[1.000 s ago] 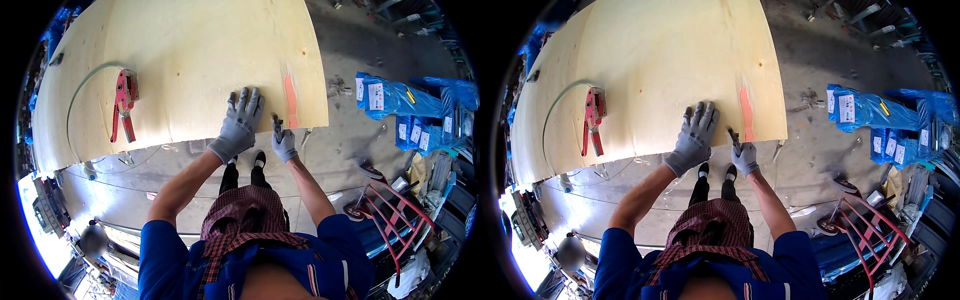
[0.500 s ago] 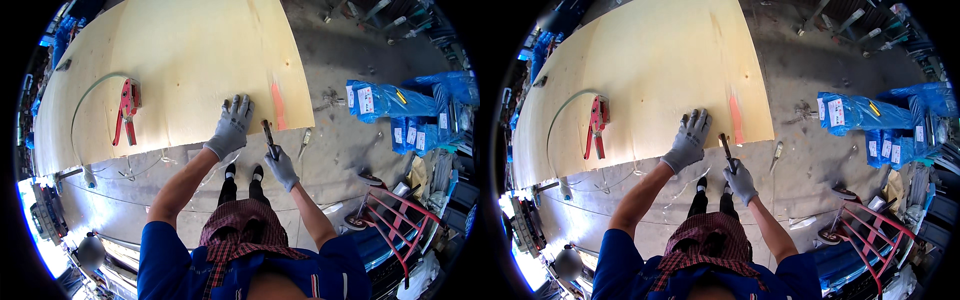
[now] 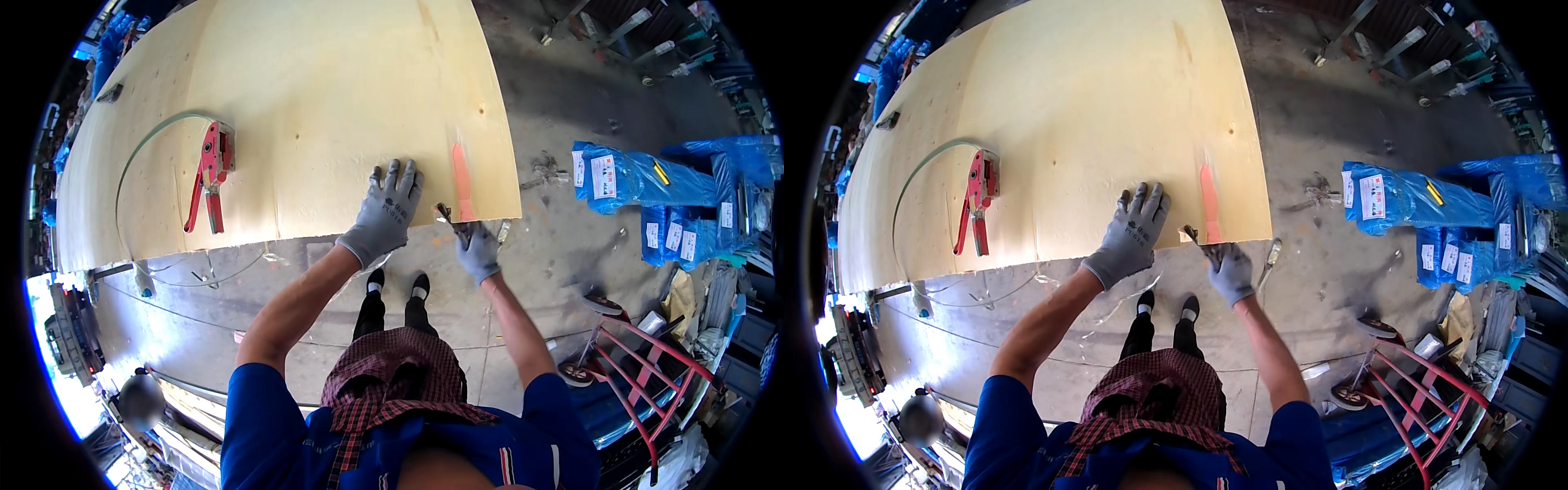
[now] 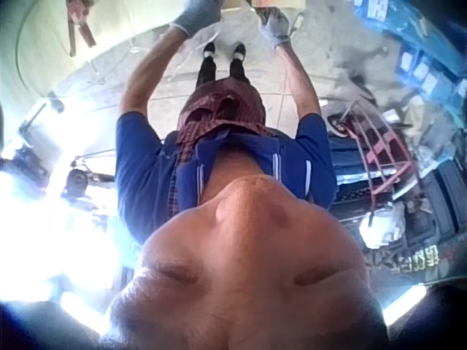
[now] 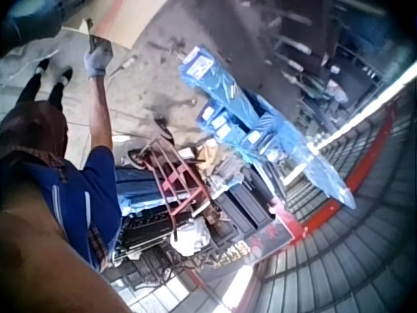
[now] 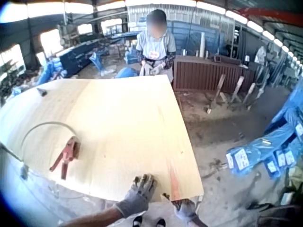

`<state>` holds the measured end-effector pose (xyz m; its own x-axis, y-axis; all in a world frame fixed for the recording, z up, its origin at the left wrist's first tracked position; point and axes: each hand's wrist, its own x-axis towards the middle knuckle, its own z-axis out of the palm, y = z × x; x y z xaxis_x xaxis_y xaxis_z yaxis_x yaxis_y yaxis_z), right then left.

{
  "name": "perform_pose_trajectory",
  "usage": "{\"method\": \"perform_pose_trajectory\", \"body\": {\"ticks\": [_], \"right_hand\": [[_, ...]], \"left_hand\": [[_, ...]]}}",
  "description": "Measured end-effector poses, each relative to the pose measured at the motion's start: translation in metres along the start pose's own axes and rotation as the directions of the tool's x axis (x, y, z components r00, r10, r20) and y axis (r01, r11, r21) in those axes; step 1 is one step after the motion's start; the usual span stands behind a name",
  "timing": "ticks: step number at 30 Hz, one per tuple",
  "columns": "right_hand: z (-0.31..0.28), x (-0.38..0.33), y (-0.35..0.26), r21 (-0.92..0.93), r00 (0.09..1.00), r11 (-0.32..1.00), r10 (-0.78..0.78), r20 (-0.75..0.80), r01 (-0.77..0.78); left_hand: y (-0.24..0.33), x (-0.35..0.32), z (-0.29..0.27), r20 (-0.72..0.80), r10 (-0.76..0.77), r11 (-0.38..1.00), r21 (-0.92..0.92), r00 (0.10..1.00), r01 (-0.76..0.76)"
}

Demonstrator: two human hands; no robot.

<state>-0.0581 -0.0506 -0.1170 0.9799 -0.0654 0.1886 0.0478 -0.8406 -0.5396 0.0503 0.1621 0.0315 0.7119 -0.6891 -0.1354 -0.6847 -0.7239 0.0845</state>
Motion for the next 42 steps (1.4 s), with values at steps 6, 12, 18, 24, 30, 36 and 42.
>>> {"method": "perform_pose_trajectory", "body": {"ticks": [6,12,18,24,30,36,42], "right_hand": [[0.029,-0.004,0.020,0.110,0.991,0.987,0.107,0.080,-0.115],[0.012,-0.115,-0.103,0.517,0.483,-0.120,0.230,0.845,-0.847],[-0.004,-0.117,-0.083,0.546,0.575,0.189,0.350,0.740,-0.816],[-0.057,-0.035,-0.100,0.576,0.670,0.343,0.356,0.652,-0.742],[-0.066,-0.004,-0.108,0.487,0.612,0.378,0.387,0.690,-0.787],[-0.068,0.009,-0.115,0.359,0.516,0.395,0.435,0.738,-0.846],[-0.099,0.044,-0.138,0.124,0.307,0.367,0.495,0.813,-0.922]], "left_hand": [[-0.001,0.006,-0.006,0.004,0.017,1.000,-0.005,1.000,-0.017],[-0.002,0.005,0.002,0.036,-0.016,1.000,0.006,0.999,0.016],[0.000,0.004,-0.006,0.030,0.002,1.000,0.027,1.000,-0.003],[-0.002,0.002,-0.012,-0.001,0.005,0.999,0.039,1.000,-0.005],[-0.006,-0.005,-0.006,-0.073,-0.012,1.000,-0.013,0.997,0.011],[-0.018,-0.010,0.009,-0.087,-0.027,0.989,-0.150,0.996,0.014],[-0.024,-0.009,0.042,-0.252,-0.087,0.975,-0.221,0.964,0.031]]}}
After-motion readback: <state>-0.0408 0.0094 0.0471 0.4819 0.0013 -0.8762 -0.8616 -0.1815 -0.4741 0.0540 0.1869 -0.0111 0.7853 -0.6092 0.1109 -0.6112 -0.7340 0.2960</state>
